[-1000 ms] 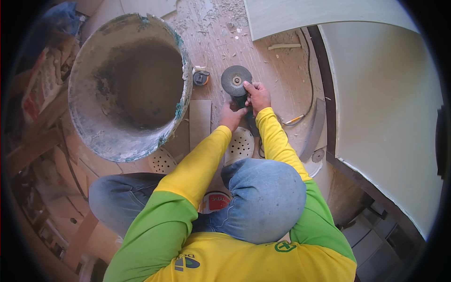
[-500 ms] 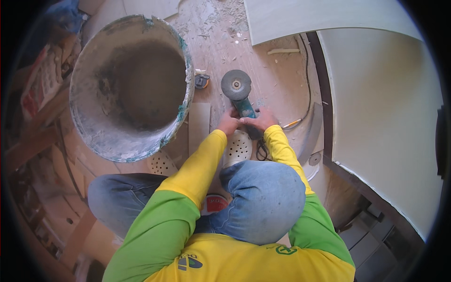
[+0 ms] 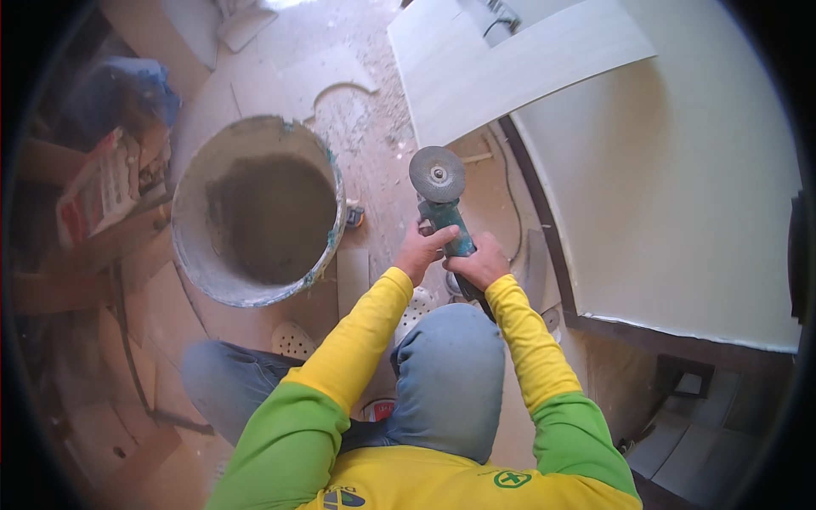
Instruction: The person holds a rectangular tile and uses an angle grinder to trim its edge while positioned over a bucket. They rotate the piece to work on different sections and then set the tool down to inspect the edge by hand.
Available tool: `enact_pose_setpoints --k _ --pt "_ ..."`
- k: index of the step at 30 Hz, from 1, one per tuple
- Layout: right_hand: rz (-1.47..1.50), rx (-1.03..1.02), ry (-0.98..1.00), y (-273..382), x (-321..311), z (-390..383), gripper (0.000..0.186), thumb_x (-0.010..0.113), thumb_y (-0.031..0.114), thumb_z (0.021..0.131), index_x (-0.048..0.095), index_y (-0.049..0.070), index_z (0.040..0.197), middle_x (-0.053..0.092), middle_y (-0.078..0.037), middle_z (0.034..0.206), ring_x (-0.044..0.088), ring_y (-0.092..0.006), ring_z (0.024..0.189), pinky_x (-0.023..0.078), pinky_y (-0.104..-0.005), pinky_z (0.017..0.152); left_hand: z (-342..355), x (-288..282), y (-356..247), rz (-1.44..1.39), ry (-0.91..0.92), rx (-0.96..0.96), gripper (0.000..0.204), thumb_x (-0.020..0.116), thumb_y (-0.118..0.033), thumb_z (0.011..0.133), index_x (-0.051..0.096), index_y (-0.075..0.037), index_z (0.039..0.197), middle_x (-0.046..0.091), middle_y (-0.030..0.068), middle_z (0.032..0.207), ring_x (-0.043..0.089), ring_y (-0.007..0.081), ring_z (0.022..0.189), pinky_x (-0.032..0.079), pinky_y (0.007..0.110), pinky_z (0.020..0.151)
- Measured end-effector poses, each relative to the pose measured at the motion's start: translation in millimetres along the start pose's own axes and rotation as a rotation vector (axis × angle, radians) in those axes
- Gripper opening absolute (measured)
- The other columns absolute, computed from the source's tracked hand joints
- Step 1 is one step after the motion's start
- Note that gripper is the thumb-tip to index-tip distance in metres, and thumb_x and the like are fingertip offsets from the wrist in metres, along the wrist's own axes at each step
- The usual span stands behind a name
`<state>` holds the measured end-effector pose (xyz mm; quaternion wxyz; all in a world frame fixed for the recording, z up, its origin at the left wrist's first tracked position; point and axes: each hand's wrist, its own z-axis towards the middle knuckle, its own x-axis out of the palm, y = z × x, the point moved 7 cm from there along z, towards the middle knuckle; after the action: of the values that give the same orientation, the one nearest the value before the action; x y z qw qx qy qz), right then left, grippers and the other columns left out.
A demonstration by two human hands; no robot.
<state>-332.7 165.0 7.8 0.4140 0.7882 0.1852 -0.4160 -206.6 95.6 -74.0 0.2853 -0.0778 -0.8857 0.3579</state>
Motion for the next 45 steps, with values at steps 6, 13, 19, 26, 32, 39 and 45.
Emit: enact_pose_setpoints --k 6,13,19,26,32,39,45 --pt "-0.002 -0.085 -0.049 94 -137 -106 0.053 0.081 0.046 0.061 0.072 0.000 0.085 0.067 -0.027 0.089 0.067 -0.0405 0.085 0.053 -0.0440 0.079 -126 86 -156 -0.020 0.196 0.376 0.072 0.084 -0.021 0.081 0.041 -0.009 0.137 0.059 0.0094 0.123 0.063 0.0203 0.107 0.056 0.038 0.087" --pt "0.005 -0.255 -0.047 153 -176 -251 0.059 0.089 0.045 0.060 0.070 0.001 0.094 0.061 -0.017 0.089 0.062 -0.0327 0.083 0.050 -0.0412 0.076 -285 90 -171 0.009 0.269 0.489 0.072 0.085 -0.014 0.079 0.043 -0.003 0.136 0.061 0.0091 0.121 0.062 0.0168 0.108 0.053 0.034 0.091" --pt "0.316 -0.208 0.132 138 -149 -280 0.036 0.079 0.030 0.079 0.068 0.002 0.098 0.059 -0.006 0.088 0.058 -0.0191 0.078 0.049 -0.0335 0.074 -336 48 -149 0.077 0.316 0.460 0.072 0.086 -0.009 0.077 0.043 -0.002 0.134 0.060 0.0080 0.122 0.059 0.0162 0.112 0.050 0.034 0.097" --pt "0.811 -0.147 0.100 130 -156 -230 0.029 0.067 0.006 0.090 0.059 0.001 0.118 0.064 -0.003 0.090 0.063 -0.0118 0.081 0.051 -0.0246 0.068 -305 -7 -109 -0.086 0.150 0.352 0.064 0.082 -0.009 0.080 0.046 -0.008 0.133 0.061 0.0053 0.120 0.061 0.0199 0.109 0.054 0.040 0.090" --pt "0.494 -0.519 -0.039 207 -129 -199 0.019 0.068 0.004 0.089 0.065 0.002 0.107 0.067 -0.006 0.088 0.065 -0.0137 0.078 0.053 -0.0278 0.066 -295 -23 -91 -0.155 0.161 0.197 0.073 0.082 -0.014 0.081 0.036 -0.011 0.138 0.057 0.0099 0.124 0.062 0.0241 0.111 0.057 0.046 0.087" --pt "0.075 -0.822 -0.111 262 -102 -197 0.011 0.070 0.005 0.083 0.070 0.006 0.094 0.068 -0.012 0.089 0.067 -0.0285 0.080 0.054 -0.0342 0.072 -290 -30 -69 -0.128 0.150 0.245 0.085 0.083 -0.014 0.079 0.030 -0.011 0.145 0.055 0.0102 0.126 0.061 0.0234 0.112 0.057 0.044 0.087" --pt "-0.159 -0.972 -0.105 257 -93 -209 0.015 0.070 0.006 0.080 0.072 0.008 0.094 0.069 -0.011 0.093 0.065 -0.0309 0.092 0.053 -0.0394 0.083 -287 -29 -60 -0.079 0.135 0.254 0.088 0.084 -0.016 0.078 0.029 -0.011 0.146 0.053 0.0104 0.127 0.060 0.0232 0.113 0.058 0.043 0.086"
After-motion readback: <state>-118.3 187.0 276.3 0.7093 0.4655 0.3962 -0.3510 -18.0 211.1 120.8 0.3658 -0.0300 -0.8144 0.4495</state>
